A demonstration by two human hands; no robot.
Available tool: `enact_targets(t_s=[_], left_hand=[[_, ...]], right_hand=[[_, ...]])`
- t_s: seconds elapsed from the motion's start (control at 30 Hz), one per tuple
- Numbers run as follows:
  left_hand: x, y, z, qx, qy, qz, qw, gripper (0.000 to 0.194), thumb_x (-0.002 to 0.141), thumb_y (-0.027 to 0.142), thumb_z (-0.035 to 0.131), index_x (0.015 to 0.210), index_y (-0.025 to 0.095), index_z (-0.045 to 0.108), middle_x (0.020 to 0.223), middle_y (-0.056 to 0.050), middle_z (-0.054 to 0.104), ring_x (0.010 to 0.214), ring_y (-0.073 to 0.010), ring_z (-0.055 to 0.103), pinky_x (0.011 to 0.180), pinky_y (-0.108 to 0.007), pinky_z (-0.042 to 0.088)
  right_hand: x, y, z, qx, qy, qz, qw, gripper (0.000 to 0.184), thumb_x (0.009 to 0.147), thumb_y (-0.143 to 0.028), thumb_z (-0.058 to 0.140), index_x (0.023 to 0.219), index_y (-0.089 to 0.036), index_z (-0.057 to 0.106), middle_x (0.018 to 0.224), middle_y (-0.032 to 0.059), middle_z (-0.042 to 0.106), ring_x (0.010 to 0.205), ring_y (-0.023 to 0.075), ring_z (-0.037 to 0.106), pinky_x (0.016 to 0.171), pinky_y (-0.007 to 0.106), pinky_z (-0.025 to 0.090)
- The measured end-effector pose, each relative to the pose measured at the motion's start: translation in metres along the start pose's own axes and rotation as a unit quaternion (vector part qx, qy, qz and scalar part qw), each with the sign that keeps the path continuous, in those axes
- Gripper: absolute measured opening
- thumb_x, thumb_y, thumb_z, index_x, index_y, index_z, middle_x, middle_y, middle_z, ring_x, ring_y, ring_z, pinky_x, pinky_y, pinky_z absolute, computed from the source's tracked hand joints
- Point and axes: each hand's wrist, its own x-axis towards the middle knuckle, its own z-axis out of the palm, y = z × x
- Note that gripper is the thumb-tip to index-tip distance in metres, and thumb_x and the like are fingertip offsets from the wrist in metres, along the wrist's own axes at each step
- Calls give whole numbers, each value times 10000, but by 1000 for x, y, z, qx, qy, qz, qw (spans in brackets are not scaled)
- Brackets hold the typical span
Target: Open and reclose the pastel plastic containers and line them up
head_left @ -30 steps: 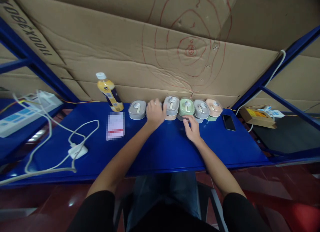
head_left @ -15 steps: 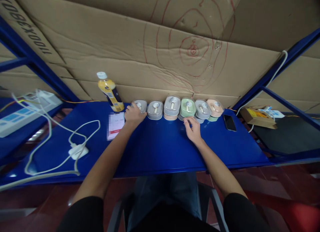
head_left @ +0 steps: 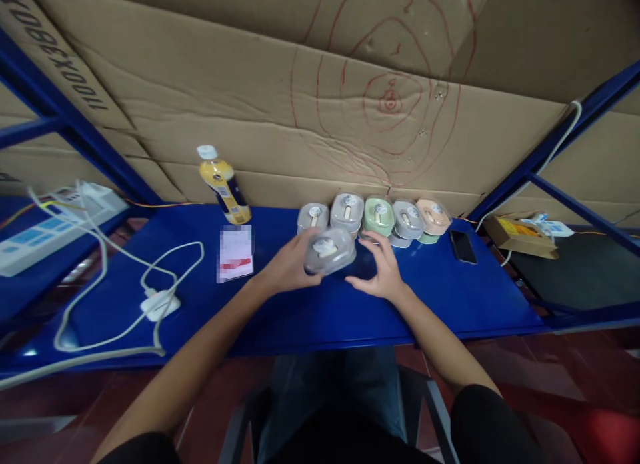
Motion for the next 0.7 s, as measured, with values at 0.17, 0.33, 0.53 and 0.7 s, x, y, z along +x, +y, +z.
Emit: enact_targets(t_s=[0.17, 0.33, 0.53, 0.7], left_hand=[[-2, 16, 26, -100, -117, 39, 987, 1106, 652, 273, 848, 1608, 209, 296, 1541, -183, 520, 1407, -395, 550, 1174, -551, 479], [-10, 7, 43, -158, -104, 29, 982, 1153, 674, 287, 869, 1639, 206, 245, 1614, -198, 448, 1475, -395, 489, 1224, -555, 429], [-18, 2, 54, -171, -90, -23, 981, 1269, 693, 414, 929, 1677, 178, 162, 1593, -226, 471, 1462, -400, 508, 1219, -571, 431], [-18, 0, 51, -110, -62, 30, 992, 843, 879, 368, 797, 1615, 232, 410, 1582, -187, 465, 1481, -367, 478, 1228, -552, 425]], right_hand=[[-3, -1, 6, -25, -204, -23, 978, 1201, 747, -764, 802, 1668, -207, 270, 1584, 241, 487, 1461, 448, 489, 1168, 661, 447], [-12, 1, 16, -28, -250, 24, 968, 1166, 749, -734, 819, 1642, -175, 322, 1450, 244, 610, 1321, 444, 607, 1122, 662, 490], [-17, 11, 14, 46, -208, 85, 973, 929, 804, -691, 793, 1534, -220, 465, 1401, 196, 625, 1287, 384, 630, 1074, 568, 554], [-21, 40, -5, 109, -149, 137, 973, 736, 889, -612, 738, 1483, -245, 504, 1392, 162, 657, 1251, 347, 670, 1066, 536, 553]])
